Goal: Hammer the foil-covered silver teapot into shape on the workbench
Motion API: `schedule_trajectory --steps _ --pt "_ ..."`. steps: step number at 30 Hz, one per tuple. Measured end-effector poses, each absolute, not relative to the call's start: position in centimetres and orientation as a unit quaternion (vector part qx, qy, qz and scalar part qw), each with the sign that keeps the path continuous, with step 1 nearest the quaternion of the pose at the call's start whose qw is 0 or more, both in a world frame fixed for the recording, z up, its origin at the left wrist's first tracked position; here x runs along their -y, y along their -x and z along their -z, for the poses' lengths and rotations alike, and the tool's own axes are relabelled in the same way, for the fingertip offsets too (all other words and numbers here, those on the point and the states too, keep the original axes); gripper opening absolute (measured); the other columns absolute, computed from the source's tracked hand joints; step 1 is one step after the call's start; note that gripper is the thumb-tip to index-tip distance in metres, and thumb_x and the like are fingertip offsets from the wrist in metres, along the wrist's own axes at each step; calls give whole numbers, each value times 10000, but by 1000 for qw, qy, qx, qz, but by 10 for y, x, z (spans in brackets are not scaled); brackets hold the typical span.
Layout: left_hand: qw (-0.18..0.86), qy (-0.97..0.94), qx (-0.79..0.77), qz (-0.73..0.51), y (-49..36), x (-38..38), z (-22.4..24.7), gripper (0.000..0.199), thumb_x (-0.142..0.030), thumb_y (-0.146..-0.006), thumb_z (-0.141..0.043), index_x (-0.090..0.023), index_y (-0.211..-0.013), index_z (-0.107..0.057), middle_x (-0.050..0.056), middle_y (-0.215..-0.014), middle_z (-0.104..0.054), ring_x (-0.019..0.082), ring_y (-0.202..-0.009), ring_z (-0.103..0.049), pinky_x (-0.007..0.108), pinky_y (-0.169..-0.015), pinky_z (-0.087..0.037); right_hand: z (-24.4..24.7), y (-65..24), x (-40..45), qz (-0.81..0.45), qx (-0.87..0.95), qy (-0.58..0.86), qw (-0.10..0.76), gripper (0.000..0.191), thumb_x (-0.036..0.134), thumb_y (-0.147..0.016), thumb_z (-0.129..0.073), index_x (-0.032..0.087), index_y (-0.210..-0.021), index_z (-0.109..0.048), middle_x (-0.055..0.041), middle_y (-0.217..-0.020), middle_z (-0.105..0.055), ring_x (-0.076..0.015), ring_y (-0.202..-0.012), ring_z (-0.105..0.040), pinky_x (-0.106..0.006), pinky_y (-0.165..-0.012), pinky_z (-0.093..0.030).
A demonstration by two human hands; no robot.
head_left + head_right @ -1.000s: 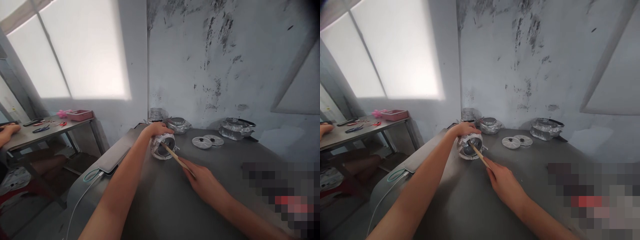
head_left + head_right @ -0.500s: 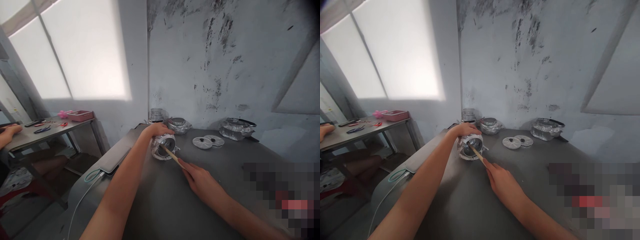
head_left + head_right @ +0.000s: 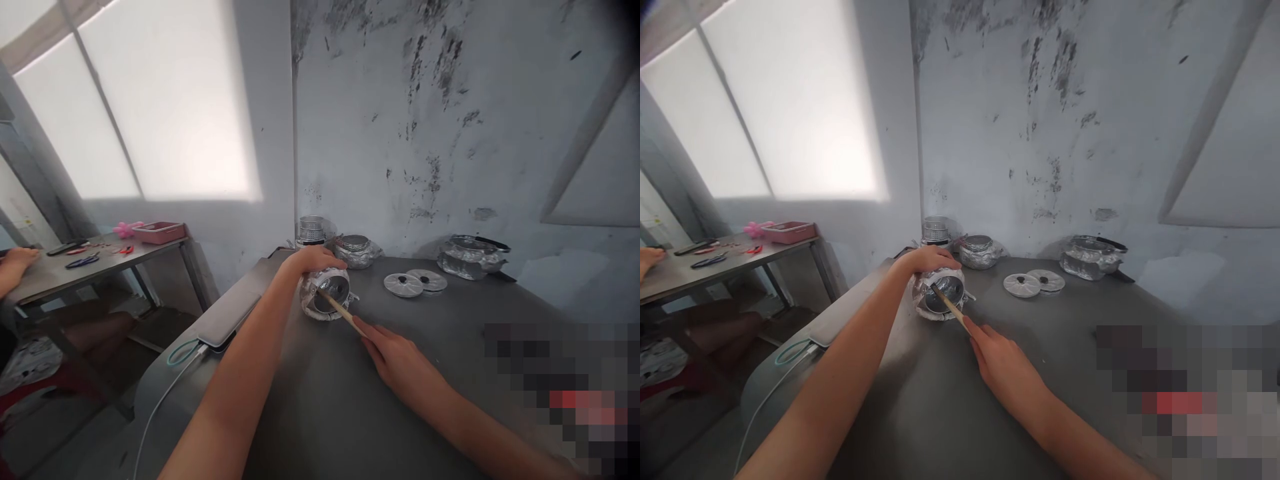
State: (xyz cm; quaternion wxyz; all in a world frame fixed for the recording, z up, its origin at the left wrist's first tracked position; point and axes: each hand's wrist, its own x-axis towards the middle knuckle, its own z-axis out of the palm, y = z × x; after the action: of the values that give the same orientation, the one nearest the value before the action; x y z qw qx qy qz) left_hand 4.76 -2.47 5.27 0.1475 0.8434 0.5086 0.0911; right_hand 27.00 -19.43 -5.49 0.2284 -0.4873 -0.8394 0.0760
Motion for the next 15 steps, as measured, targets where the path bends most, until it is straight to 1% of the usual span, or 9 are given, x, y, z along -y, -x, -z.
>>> schedule_trajectory --steps 3,7,12,15 --pt "147 -845 -506 -93 -48 25 -53 623 -798 -770 -509 -331 -1123 -723 19 -1304 -629 303 -1117 -608 355 -973 -472 53 -269 195 -71 839 483 241 471 282 -1018 -327 290 -1471 -454 -73 -1003 -701 -228 -848 -692 -354 -735 -518" --pt "149 -846 -503 -94 -48 26 -53 609 -789 -773 -515 -337 -1125 -721 12 -1321 -620 309 -1144 -599 352 -976 -471 54 -269 196 -59 836 479 262 488 291 -1020 -309 274 -1495 -419 -96 -1060 -696 -232 -861 -685 -370 -764 -518" --pt "148 -847 -503 -94 -48 26 -52 593 -773 -784 -522 -329 -1123 -721 15 -1296 -637 307 -1128 -608 349 -969 -475 55 -269 195 -60 840 479 248 471 255 -997 -356 287 -1445 -497 -73 -972 -709 -228 -823 -698 -334 -710 -516" --pt "145 -848 -502 -92 -48 27 -53 591 -764 -797 -513 -330 -1145 -712 17 -1310 -630 308 -1126 -608 351 -954 -483 54 -270 195 -59 842 480 241 472 252 -999 -350 292 -1447 -492 -67 -971 -710 -225 -797 -700 -330 -691 -516"
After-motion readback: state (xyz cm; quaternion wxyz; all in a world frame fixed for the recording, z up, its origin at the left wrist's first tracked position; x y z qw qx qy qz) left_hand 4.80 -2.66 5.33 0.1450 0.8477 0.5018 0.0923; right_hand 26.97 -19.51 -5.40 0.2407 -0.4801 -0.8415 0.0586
